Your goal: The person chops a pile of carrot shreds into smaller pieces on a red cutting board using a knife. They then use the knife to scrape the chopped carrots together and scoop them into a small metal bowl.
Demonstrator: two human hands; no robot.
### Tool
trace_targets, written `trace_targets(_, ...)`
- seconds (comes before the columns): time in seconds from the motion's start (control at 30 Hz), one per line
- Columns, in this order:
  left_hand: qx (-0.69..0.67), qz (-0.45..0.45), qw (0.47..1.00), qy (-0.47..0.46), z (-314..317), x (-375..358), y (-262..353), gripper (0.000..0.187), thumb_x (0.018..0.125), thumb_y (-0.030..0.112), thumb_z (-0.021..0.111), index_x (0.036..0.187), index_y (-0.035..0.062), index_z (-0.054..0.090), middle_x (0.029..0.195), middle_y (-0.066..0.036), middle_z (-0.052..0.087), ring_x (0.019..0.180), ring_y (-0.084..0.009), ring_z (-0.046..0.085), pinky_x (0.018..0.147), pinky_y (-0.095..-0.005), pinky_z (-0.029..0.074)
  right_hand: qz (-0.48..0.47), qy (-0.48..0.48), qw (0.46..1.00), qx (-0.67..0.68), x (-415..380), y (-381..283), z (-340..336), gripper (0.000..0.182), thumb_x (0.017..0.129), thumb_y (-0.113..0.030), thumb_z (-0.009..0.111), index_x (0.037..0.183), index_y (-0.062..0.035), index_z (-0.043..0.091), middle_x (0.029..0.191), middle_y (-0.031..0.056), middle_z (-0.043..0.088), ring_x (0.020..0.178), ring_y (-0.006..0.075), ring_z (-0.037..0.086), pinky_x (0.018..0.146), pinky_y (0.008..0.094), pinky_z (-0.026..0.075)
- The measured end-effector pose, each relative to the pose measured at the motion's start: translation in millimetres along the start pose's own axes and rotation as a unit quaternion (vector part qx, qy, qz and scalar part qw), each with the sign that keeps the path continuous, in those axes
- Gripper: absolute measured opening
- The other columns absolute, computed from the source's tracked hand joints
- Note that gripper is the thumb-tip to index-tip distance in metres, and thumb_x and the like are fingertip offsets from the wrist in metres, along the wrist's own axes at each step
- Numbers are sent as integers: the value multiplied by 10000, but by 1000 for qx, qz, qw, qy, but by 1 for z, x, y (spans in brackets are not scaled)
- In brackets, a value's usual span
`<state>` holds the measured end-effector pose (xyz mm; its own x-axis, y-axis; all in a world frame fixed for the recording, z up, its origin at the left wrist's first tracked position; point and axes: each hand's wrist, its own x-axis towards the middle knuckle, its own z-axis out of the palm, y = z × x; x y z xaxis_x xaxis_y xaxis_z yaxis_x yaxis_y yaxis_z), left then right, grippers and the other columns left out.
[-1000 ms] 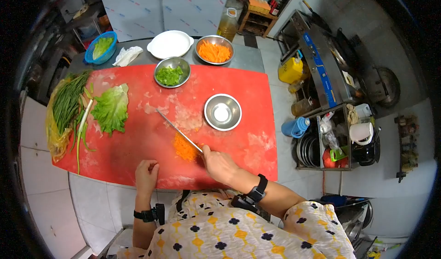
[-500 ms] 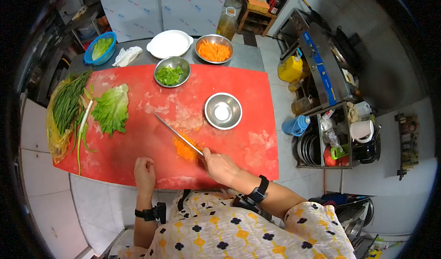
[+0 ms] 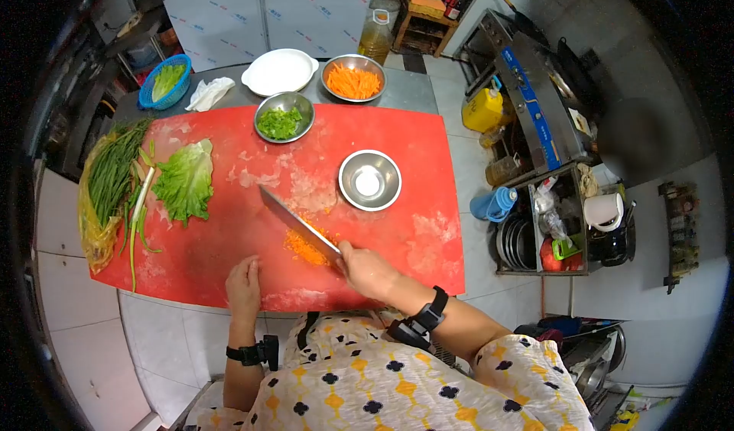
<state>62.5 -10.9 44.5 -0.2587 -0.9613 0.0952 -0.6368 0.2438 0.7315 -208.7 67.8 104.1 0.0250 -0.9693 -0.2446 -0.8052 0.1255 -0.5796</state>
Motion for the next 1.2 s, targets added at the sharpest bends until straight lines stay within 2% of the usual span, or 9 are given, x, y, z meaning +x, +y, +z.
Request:
trace_targets(0.07, -71, -86, 992, -53, -2, 1, 6, 267, 951, 94, 523, 1190, 9, 608, 1033, -163, 674, 1004, -331, 615, 891, -410, 478, 29, -6, 998, 58, 0, 3, -8, 207, 985, -192, 506, 1038, -6, 431, 703, 255, 617, 597, 404, 626, 553, 505, 486)
trace_targets(0.13, -76, -28, 996, -47, 5, 6, 5, 314, 948, 97, 521, 1245, 10, 579, 1135, -170, 644, 1083, -349, 579, 951, -425, 446, 58, -11, 992, 115, 1, 7, -18, 206, 995, -187, 494, 1075, -6, 439, 704, 235, 626, 585, 377, 628, 545, 482, 493)
trace_targets(0.23, -17, 117, 991, -61, 11, 14, 21, 410, 938, 143, 538, 1326, 11, 531, 1347, -175, 530, 1256, -390, 452, 1063, -485, 353, 175, -67, 874, 449, 4, 14, -26, 241, 1019, -175, 478, 1209, -34, 431, 642, 18, 508, 477, 110, 521, 440, 286, 448)
trace_targets(0.3, 46, 201, 975, -79, 13, 13, 43, 461, 930, 187, 558, 1353, 11, 512, 1457, -174, 446, 1350, -414, 362, 1115, -530, 292, 185, -64, 849, 490, 6, 17, -25, 239, 1017, -172, 482, 1206, -35, 431, 642, 21, 505, 472, 121, 518, 438, 291, 456)
trace_targets(0.37, 68, 274, 939, -196, 16, 8, 68, 656, 901, 339, 623, 1443, 31, 418, 1579, -154, 261, 1444, -474, 148, 1135, -633, 153, 199, -64, 814, 542, 6, 20, -23, 247, 1009, -166, 498, 1209, -37, 429, 636, 17, 492, 468, 130, 509, 433, 290, 469)
trace_targets(0.5, 63, 306, 907, -282, 40, 1, 79, 965, 763, 582, 687, 1490, 45, 349, 1606, -112, 212, 1467, -466, 84, 1111, -700, 99, 209, -75, 805, 549, -2, 17, -19, 242, 1008, -168, 501, 1204, -42, 436, 638, 15, 492, 473, 128, 509, 435, 290, 473)
trace_targets(0.87, 94, 277, 921, -256, 58, 1, 68, 1025, 761, 626, 661, 1500, 14, 302, 1612, -135, 180, 1474, -425, 120, 1100, -707, 138, 230, -122, 796, 547, -39, 30, -21, 296, 1007, -181, 517, 1259, -50, 433, 627, 4, 483, 461, 120, 499, 435, 279, 469)
trace_targets(0.9, 93, 273, 918, -271, 59, 5, 63, 1085, 747, 622, 674, 1501, -33, 250, 1609, -194, 137, 1468, -470, 79, 1108, -710, 47, 230, -134, 800, 537, -43, 30, -22, 297, 1007, -182, 520, 1259, -52, 432, 630, 3, 481, 462, 118, 499, 433, 275, 464)
trace_targets(1.2, 134, 207, 944, -218, 68, 29, 49, 1066, 797, 590, 648, 1514, -50, 187, 1611, -225, 95, 1487, -427, 37, 1126, -677, 22, 260, -166, 821, 481, -79, 41, -54, 273, 1008, -185, 536, 1239, -59, 463, 633, -4, 523, 494, 77, 509, 435, 244, 446)
